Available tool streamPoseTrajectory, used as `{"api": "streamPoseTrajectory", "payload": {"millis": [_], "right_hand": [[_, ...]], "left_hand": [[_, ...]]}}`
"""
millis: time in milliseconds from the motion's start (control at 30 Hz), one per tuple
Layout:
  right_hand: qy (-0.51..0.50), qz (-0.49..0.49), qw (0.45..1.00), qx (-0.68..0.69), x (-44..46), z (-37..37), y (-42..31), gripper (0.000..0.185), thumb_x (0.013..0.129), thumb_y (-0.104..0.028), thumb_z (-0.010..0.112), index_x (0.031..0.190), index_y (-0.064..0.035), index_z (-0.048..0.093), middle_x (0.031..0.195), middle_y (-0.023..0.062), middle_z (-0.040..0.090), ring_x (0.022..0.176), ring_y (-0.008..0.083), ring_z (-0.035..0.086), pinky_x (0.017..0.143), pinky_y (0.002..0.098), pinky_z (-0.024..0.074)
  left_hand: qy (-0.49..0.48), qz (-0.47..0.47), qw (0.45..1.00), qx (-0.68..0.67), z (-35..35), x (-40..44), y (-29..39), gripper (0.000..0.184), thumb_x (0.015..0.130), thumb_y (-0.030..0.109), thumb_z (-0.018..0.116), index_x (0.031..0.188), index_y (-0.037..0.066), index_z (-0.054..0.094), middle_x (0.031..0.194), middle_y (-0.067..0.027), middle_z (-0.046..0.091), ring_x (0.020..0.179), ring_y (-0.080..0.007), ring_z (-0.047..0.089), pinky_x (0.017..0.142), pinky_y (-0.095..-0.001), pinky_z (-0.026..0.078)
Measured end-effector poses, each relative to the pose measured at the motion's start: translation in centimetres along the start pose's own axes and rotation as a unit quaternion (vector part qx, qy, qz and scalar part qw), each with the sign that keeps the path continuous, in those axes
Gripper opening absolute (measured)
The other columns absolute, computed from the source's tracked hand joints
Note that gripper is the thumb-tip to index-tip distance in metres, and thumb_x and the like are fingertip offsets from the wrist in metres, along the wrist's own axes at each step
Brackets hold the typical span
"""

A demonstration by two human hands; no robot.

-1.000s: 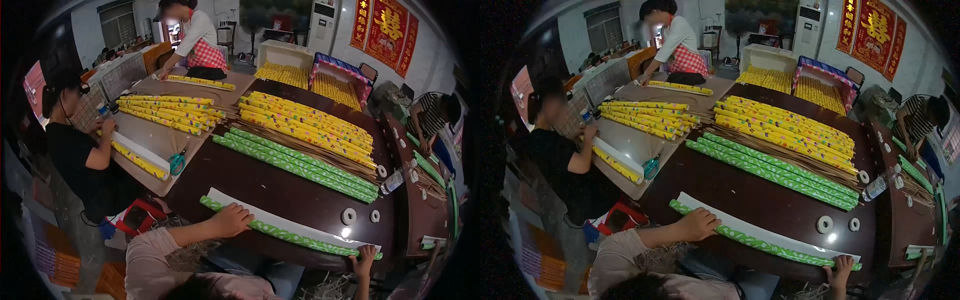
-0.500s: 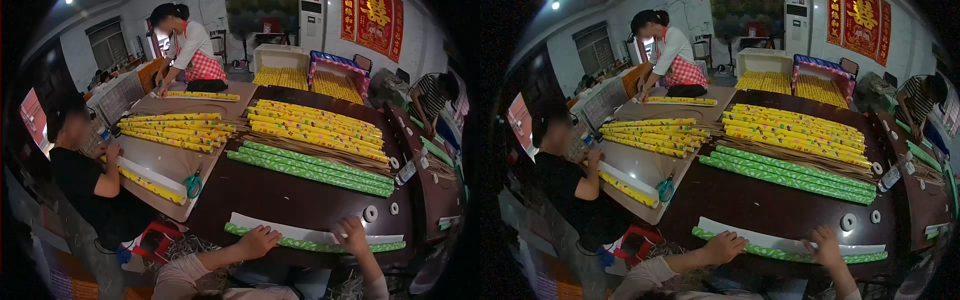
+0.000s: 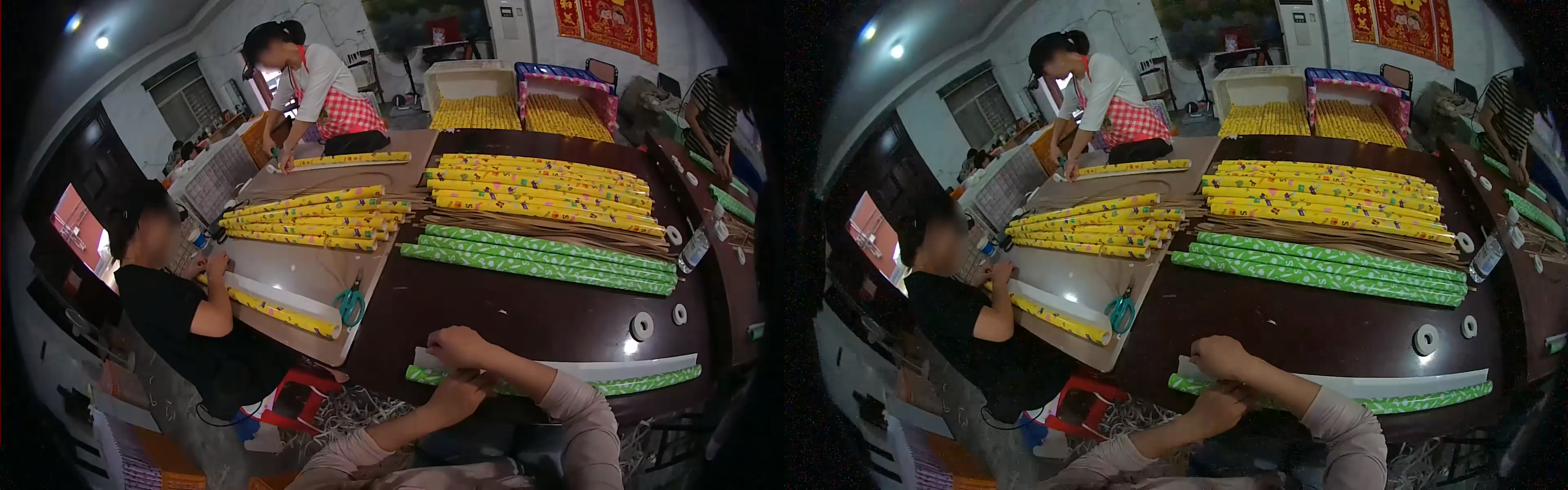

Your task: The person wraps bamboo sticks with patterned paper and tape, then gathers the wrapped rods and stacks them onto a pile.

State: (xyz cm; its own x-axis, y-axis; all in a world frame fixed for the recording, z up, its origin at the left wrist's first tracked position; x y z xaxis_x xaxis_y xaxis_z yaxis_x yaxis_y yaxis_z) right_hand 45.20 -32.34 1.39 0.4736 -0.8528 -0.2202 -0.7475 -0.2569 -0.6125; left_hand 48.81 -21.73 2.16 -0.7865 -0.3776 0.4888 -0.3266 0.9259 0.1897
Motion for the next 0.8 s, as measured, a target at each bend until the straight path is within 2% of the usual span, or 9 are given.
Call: {"api": "streamPoseTrajectory", "payload": {"millis": [33,100,233,333,400,633,700,767,800], "right_hand": [[-0.001,-0.003,1.000,0.002,0.5,0.5,0.6,0.029,0.091,-0.026,0.058,0.108,-0.0042,0.067,0.096,0.0187,0.069,0.088,0.0367,0.065,0.076,0.0466,0.0522],[0.064,-0.141,0.988,0.018,1.3,0.8,0.5,0.026,0.090,-0.024,0.059,0.103,-0.0037,0.070,0.092,0.0181,0.069,0.087,0.0364,0.065,0.077,0.0463,0.0522],[0.019,-0.103,0.992,0.069,1.8,0.6,1.9,0.025,0.087,-0.022,0.062,0.103,-0.0026,0.069,0.093,0.0174,0.069,0.086,0.0351,0.066,0.077,0.0441,0.0528],[0.026,-0.122,0.981,0.149,1.2,0.2,1.0,0.021,0.086,-0.017,0.066,0.101,-0.0027,0.069,0.093,0.0167,0.069,0.087,0.0319,0.067,0.076,0.0407,0.0533],[0.076,-0.130,0.969,0.197,0.4,-0.6,0.2,0.017,0.085,-0.011,0.067,0.099,-0.0025,0.068,0.093,0.0158,0.069,0.088,0.0297,0.068,0.075,0.0390,0.0537],[0.086,-0.136,0.971,0.179,0.3,0.2,0.7,0.014,0.085,-0.007,0.066,0.098,-0.0030,0.067,0.092,0.0152,0.069,0.087,0.0294,0.068,0.075,0.0390,0.0537],[0.080,-0.134,0.968,0.196,0.4,0.4,0.9,0.014,0.086,-0.008,0.065,0.099,-0.0033,0.067,0.092,0.0148,0.070,0.087,0.0286,0.068,0.075,0.0384,0.0532],[0.068,-0.114,0.965,0.227,0.5,0.4,0.8,0.014,0.085,-0.007,0.065,0.099,-0.0033,0.067,0.092,0.0144,0.070,0.087,0.0276,0.068,0.075,0.0378,0.0531],[0.054,-0.095,0.961,0.252,0.6,0.5,0.9,0.014,0.085,-0.006,0.065,0.098,-0.0032,0.068,0.093,0.0139,0.070,0.087,0.0266,0.068,0.075,0.0372,0.0530]], "left_hand": [[-0.002,-0.002,1.000,0.002,0.3,-0.1,-0.1,0.029,0.082,0.015,0.060,0.109,0.004,0.065,0.110,-0.0099,0.062,0.102,-0.0248,0.057,0.090,-0.0384,0.048],[-0.021,-0.029,0.999,-0.025,1.0,-0.3,-0.5,0.026,0.082,0.016,0.060,0.106,0.005,0.064,0.106,-0.0081,0.060,0.099,-0.0241,0.057,0.087,-0.0366,0.047],[-0.061,-0.015,0.998,0.018,1.3,-0.5,-0.5,0.023,0.082,0.017,0.061,0.102,0.006,0.063,0.099,-0.0076,0.057,0.094,-0.0234,0.056,0.082,-0.0354,0.047],[-0.031,-0.019,0.999,-0.004,0.8,-0.2,-0.5,0.025,0.082,0.019,0.063,0.103,0.006,0.062,0.095,-0.0069,0.055,0.092,-0.0230,0.055,0.079,-0.0349,0.046],[0.009,-0.014,1.000,-0.022,0.1,-0.1,-0.5,0.027,0.082,0.022,0.066,0.103,0.005,0.063,0.097,-0.0068,0.056,0.092,-0.0230,0.056,0.079,-0.0345,0.046],[0.063,-0.054,0.994,-0.065,-2.1,-3.2,-3.5,0.023,0.085,0.019,0.068,0.101,0.004,0.064,0.097,-0.0073,0.063,0.091,-0.0237,0.058,0.080,-0.0372,0.046],[0.117,-0.206,0.971,0.035,-4.2,-5.4,-6.5,0.020,0.087,0.014,0.067,0.104,0.004,0.065,0.096,-0.0075,0.064,0.093,-0.0252,0.058,0.083,-0.0399,0.045],[0.137,-0.381,0.914,-0.005,-5.3,-7.0,-8.6,0.029,0.086,0.012,0.068,0.114,0.005,0.063,0.096,-0.0072,0.065,0.095,-0.0260,0.058,0.087,-0.0415,0.043],[0.148,-0.412,0.899,-0.028,-5.3,-7.3,-9.2,0.041,0.086,0.013,0.069,0.125,0.006,0.058,0.093,-0.0065,0.065,0.096,-0.0267,0.058,0.089,-0.0418,0.041]]}}
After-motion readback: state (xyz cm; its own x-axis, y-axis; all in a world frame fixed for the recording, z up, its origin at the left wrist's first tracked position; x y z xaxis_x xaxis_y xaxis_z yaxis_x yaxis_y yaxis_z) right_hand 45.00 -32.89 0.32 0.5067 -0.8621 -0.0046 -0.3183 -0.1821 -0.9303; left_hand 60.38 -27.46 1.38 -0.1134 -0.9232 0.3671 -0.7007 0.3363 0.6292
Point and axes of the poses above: each hand's wrist, its own x-axis towards the middle knuckle, its own z-axis out of the palm, y = z × x, the point moved 6 cm from there along x, towards the middle knuckle
